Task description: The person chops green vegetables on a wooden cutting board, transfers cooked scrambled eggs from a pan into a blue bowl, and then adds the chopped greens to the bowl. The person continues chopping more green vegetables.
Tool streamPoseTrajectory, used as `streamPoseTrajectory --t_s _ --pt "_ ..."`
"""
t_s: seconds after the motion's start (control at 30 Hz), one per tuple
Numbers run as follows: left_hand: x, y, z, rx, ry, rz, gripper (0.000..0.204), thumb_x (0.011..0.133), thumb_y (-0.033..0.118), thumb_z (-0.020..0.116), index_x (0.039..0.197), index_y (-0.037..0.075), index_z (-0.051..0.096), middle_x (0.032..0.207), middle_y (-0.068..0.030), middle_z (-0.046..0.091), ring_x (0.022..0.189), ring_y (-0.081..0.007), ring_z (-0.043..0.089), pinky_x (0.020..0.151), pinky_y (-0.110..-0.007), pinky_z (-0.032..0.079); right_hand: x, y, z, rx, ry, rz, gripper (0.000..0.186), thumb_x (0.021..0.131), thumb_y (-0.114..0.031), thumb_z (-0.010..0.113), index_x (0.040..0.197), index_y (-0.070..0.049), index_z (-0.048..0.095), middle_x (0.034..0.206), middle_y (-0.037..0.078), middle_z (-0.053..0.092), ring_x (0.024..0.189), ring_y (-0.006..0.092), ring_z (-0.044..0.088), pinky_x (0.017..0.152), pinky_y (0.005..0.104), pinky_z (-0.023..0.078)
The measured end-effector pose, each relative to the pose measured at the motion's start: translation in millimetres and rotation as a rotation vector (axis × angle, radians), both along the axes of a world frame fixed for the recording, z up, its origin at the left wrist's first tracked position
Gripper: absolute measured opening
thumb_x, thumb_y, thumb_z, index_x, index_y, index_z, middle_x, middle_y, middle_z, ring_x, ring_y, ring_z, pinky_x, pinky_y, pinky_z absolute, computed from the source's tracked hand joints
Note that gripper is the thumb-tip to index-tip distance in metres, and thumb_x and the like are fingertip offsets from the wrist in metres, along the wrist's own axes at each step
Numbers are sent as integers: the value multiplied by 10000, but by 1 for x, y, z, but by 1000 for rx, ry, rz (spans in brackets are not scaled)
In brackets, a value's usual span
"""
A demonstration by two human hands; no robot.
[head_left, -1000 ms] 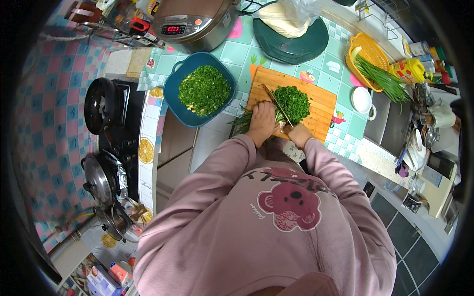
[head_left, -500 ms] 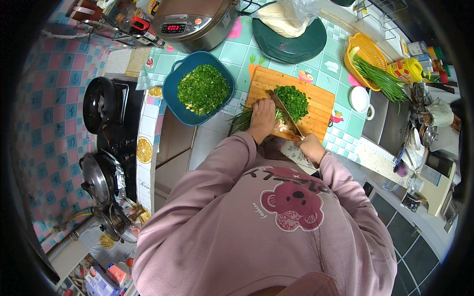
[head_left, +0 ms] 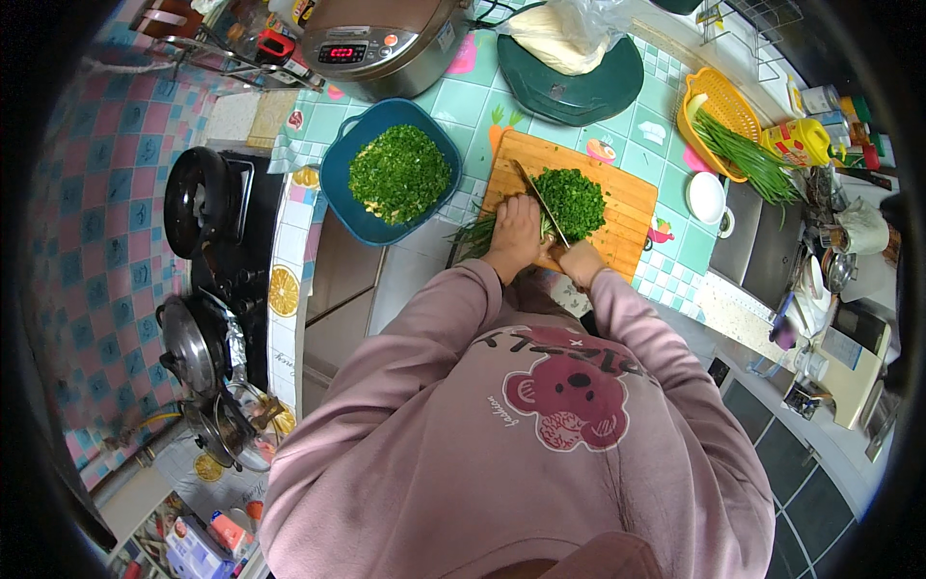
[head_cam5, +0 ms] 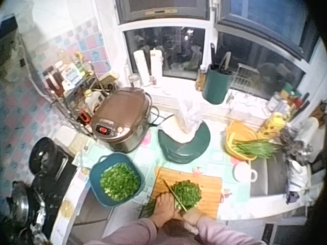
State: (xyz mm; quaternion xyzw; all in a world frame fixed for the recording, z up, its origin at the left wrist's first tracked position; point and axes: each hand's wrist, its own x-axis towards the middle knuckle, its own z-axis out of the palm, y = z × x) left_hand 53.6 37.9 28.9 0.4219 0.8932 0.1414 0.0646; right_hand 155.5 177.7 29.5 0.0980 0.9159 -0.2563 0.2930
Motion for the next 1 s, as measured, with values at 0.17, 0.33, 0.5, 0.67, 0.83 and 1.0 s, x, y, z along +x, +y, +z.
streamPoseTrajectory --t_s 0.17,0.33,0.5,0.67,0.83,1.0 --pt "-3 -3 18 4 -86 8 667 764 342 708 1239 -65 475 1117 -153 486 1078 -311 443 974 -427 326 -10 4 11 -337 -195 -567 403 881 -275 581 671 63 649 539 233 585 414 312 589 460 414 489" --pt "-2 -12 37 82 -55 109 908 649 408 814 1322 -48 409 1173 -156 471 1131 -316 425 1016 -434 306 12 8 51 -532 -133 -665 492 900 -338 622 637 77 613 447 135 522 327 242 516 353 375 405" --pt "4 -18 39 54 -69 141 942 643 426 803 1339 -61 394 1213 -159 466 1153 -315 416 1050 -439 284 38 1 80 -313 -160 -577 508 883 -345 606 609 83 624 440 178 526 367 274 563 418 384 469" --pt "6 -14 25 -52 -1 100 802 730 393 725 1305 -74 419 1190 -161 476 1132 -308 424 1010 -421 308 42 3 74 -364 -236 -577 475 852 -305 594 618 107 616 459 203 540 395 291 593 441 398 493" --pt "0 -18 11 -37 -28 -13 696 762 352 697 1256 -73 452 1135 -147 483 1076 -292 439 932 -408 337 32 1 50 -270 -357 -508 396 871 -258 555 657 65 641 498 194 567 392 312 590 430 414 490" --pt "-3 -21 6 15 -17 -44 657 756 310 712 1235 -66 465 1113 -145 482 1052 -292 449 903 -401 350 11 3 19 -186 -177 -42 344 885 -231 537 730 42 678 648 216 646 590 328 668 570 425 534"
